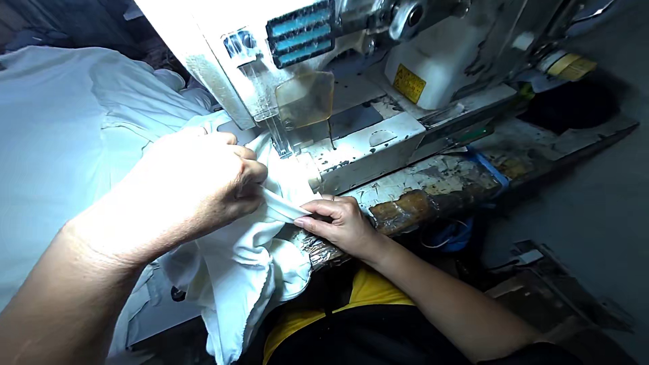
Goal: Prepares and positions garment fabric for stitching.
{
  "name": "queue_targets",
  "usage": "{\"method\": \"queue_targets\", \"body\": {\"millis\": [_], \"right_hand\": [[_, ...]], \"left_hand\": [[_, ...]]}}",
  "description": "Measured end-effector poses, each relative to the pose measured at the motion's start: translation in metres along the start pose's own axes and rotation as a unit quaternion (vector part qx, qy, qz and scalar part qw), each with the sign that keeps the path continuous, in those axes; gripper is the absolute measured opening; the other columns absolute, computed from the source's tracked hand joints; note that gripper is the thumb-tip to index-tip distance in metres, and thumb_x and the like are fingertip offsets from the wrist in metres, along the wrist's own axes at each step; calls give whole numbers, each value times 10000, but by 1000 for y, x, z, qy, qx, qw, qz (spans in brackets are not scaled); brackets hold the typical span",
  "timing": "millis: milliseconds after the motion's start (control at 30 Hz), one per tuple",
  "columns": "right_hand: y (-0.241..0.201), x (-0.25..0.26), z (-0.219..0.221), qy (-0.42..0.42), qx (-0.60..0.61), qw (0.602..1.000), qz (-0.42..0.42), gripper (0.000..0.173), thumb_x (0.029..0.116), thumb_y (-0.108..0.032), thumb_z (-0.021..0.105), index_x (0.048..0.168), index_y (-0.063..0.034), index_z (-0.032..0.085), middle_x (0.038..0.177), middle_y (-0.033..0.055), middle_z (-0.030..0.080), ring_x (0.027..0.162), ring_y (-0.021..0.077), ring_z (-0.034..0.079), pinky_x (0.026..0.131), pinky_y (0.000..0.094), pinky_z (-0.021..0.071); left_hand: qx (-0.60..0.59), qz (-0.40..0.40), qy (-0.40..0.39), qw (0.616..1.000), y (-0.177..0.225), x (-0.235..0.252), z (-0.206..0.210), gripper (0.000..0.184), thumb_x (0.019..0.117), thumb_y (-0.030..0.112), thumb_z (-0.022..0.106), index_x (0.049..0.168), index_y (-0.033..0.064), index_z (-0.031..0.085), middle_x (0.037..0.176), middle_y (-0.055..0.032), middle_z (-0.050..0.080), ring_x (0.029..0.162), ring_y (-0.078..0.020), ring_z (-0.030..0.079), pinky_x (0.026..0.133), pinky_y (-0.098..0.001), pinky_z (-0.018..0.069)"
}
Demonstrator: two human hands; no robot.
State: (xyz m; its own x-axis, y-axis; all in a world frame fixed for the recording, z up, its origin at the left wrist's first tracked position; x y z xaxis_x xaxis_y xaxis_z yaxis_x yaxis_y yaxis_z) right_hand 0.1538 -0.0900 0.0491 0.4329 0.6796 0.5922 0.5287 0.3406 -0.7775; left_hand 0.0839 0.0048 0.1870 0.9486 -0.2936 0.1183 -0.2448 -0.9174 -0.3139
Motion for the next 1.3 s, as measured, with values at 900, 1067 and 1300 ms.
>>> {"method": "queue_targets", "body": {"millis": [900,1067,1300], "right_hand": [[-7,11,-4,11,25,999,-31,115,918,-146,744,923,-41,789,828,27,741,676,10,633,644,189,531],[-7,11,-6,6,27,999,-28,110,918,-132,732,913,-35,784,839,27,743,709,11,649,665,191,541],[-8,12,-9,9,21,999,-37,87,892,-105,730,921,-49,789,862,17,747,751,20,664,688,205,555]], "left_hand": [[25,-12,40,999,28,-6,-18,350,894,424,562,621,210,509,608,50,442,587,-152,480,641,-408,337],[36,-7,35,999,41,-8,-25,331,904,383,547,642,182,555,624,26,480,597,-180,512,647,-422,354],[44,-2,37,998,52,-10,-30,327,916,370,541,651,182,567,628,21,482,603,-191,502,661,-429,349]]}}
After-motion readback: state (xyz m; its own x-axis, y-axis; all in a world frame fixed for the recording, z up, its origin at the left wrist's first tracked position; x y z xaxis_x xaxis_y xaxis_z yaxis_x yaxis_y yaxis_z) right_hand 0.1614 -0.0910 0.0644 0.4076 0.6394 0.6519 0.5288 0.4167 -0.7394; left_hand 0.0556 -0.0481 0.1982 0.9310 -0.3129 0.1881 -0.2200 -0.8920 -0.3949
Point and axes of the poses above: each hand's wrist, its own x-axis towards the middle knuckle, its own z-axis out of the palm, y = z × x, the point moved 9 cm from there along x, towards the middle knuckle
